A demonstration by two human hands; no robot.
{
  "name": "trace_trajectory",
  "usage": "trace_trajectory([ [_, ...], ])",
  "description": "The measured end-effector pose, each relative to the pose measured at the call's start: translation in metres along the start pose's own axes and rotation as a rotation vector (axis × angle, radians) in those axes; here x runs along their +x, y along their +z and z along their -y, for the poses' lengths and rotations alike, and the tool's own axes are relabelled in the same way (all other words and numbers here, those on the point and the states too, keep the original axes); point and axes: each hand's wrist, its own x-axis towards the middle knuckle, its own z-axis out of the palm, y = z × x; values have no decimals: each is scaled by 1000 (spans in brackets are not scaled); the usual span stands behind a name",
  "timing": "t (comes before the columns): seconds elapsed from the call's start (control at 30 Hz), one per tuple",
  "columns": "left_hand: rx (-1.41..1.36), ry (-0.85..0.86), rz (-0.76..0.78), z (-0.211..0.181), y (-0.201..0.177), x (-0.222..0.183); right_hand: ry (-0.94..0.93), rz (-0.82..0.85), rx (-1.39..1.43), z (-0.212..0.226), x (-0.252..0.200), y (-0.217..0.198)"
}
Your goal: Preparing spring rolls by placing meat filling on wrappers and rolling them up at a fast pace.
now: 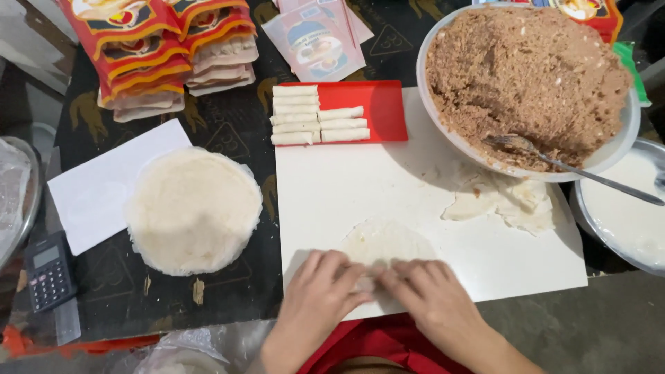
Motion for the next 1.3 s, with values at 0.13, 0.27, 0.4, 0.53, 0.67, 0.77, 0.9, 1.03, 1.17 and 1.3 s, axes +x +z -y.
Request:
trace_trajectory([
  [0.13,-144,-383,296,12,-12,-31,-159,114,-24,8,14,-8],
  [0.27,-355,-400,42,-3,-21,-30,-154,59,43,13,24,-1],
  [0.4,-376,-148,-172,-19,6,-21,-194,68,61,17,29,-1],
  [0.53,-183,19,-309,-30,15,-12,-152,116,455,-2,15,-11],
  [0.67,-127,76,-210,-34,20,-9,60,-68,270,-17,-9,-19],
  [0.77,-40,59,-86,-36,13,-2,439,333,57,-19,-26,-28],
  [0.9,22,61,-9,-36,24,-2,169,27,-8,-13,-41,-16],
  [1.03,-163,27,62,-25,22,-3,-161,-173,145,2,-8,-32],
  [1.17,-432,-170,144,-18,17,1,-173,-214,246,1,-4,-21],
  [1.3,-402,-132,173,-12,28,-2,-166,-186,242,-7,-9,-7],
])
